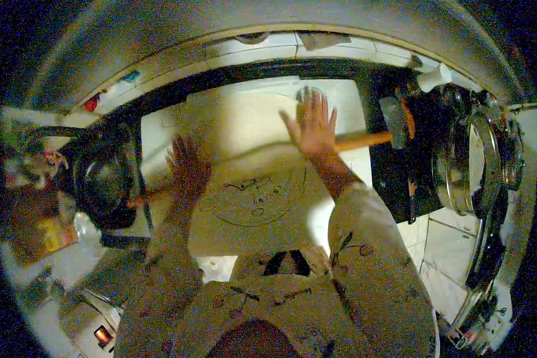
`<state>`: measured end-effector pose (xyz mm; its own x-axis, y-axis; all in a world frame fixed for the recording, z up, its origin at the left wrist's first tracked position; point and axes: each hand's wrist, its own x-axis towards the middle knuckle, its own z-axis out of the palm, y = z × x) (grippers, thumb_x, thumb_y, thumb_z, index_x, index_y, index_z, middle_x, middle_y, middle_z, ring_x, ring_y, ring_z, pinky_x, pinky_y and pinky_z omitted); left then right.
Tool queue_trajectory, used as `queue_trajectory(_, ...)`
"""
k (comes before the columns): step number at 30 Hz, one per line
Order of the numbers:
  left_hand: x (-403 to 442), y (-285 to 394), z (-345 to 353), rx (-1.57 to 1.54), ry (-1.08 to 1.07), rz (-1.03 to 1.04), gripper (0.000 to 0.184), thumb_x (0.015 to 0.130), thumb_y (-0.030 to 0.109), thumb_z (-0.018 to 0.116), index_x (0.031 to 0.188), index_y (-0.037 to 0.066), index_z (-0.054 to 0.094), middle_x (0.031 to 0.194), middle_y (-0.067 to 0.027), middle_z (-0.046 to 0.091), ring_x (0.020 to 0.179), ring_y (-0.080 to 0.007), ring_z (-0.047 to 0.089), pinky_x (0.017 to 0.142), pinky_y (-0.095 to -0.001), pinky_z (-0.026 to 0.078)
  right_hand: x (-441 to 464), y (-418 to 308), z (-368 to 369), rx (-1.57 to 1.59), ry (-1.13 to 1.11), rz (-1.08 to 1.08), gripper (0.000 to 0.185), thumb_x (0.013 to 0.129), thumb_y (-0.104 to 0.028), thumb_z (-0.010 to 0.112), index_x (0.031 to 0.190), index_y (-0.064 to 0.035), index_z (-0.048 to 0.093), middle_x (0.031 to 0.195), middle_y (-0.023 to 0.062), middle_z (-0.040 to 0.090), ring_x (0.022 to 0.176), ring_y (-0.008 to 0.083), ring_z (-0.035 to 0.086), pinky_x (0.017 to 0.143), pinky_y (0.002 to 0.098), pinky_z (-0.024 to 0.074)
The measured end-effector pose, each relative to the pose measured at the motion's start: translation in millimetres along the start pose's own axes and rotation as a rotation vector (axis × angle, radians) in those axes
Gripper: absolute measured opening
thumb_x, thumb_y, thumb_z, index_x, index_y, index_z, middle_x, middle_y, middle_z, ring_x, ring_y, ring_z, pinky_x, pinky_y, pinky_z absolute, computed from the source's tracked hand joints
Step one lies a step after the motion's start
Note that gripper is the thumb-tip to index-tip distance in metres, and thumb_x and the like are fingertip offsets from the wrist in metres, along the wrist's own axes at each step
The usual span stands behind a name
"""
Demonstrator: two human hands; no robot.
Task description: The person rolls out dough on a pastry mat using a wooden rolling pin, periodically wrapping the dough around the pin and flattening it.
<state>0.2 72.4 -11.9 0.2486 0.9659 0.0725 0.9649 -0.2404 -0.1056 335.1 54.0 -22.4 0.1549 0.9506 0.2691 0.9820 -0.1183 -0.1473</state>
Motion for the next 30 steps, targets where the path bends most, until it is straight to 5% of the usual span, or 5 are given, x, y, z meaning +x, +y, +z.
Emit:
queue_trajectory(5, -119.9, 8.1, -40.0, -0.218, -0.230, 0.133, 0.092, 0.080, 0.059, 0.054, 0.145, 0.001, 0.022, 0.150, -0.0258, 0.015, 0.140, -0.0398, 0.015, 0.108, -0.0599, 0.017, -88.1, -16.6, -76.2, -0.040, -0.412, -0.063, 0.082, 0.078, -0.051, 0.061, 0.146, -0.0195, 0.028, 0.155, 0.0081, 0.017, 0.140, 0.0359, 0.020, 0.106, 0.0637, 0.0175)
queue_trajectory(10, 13.2, -25.4, 29.1, 0.068, 0.246, 0.060, 0.070, 0.087, 0.043, 0.053, 0.141, 0.002, 0.033, 0.144, -0.0254, 0.031, 0.135, -0.0423, 0.025, 0.105, -0.0603, 0.023, 18.4, 2.4, -1.3, -0.058, 0.239, 0.005, 0.055, 0.091, -0.035, 0.050, 0.137, -0.0059, 0.039, 0.145, 0.0221, 0.032, 0.131, 0.0400, 0.033, 0.105, 0.0576, 0.0266)
queue_trajectory(19, -19.2, -70.3, 21.1, -0.127, 0.360, 0.079, 0.038, 0.089, 0.035, 0.050, 0.109, 0.004, 0.059, 0.110, -0.0225, 0.056, 0.099, -0.0381, 0.053, 0.092, -0.0522, 0.038, -9.5, 52.6, -30.6, 0.125, 0.037, -0.134, 0.043, 0.091, -0.038, 0.043, 0.106, -0.0017, 0.060, 0.099, 0.0215, 0.060, 0.094, 0.0391, 0.055, 0.085, 0.0503, 0.0402)
queue_trajectory(22, 34.0, -89.5, 49.1, -0.315, -0.099, -0.050, 0.032, 0.089, 0.033, 0.051, 0.097, 0.004, 0.063, 0.094, -0.0209, 0.060, 0.085, -0.0374, 0.055, 0.085, -0.0496, 0.042, 26.9, 66.1, 20.3, -0.137, 0.132, 0.024, 0.040, 0.092, -0.034, 0.042, 0.086, -0.0023, 0.066, 0.078, 0.0206, 0.063, 0.072, 0.0398, 0.059, 0.071, 0.0482, 0.0429)
queue_trajectory(30, -210.2, -78.1, 54.7, -0.259, -0.051, -0.037, 0.031, 0.083, 0.033, 0.049, 0.083, 0.004, 0.060, 0.089, -0.0208, 0.059, 0.080, -0.0398, 0.055, 0.066, -0.0533, 0.039, -162.5, 55.7, -74.5, 0.055, -0.310, -0.010, 0.035, 0.088, -0.027, 0.041, 0.108, -0.0080, 0.062, 0.116, 0.0223, 0.058, 0.107, 0.0404, 0.053, 0.092, 0.0564, 0.0352)
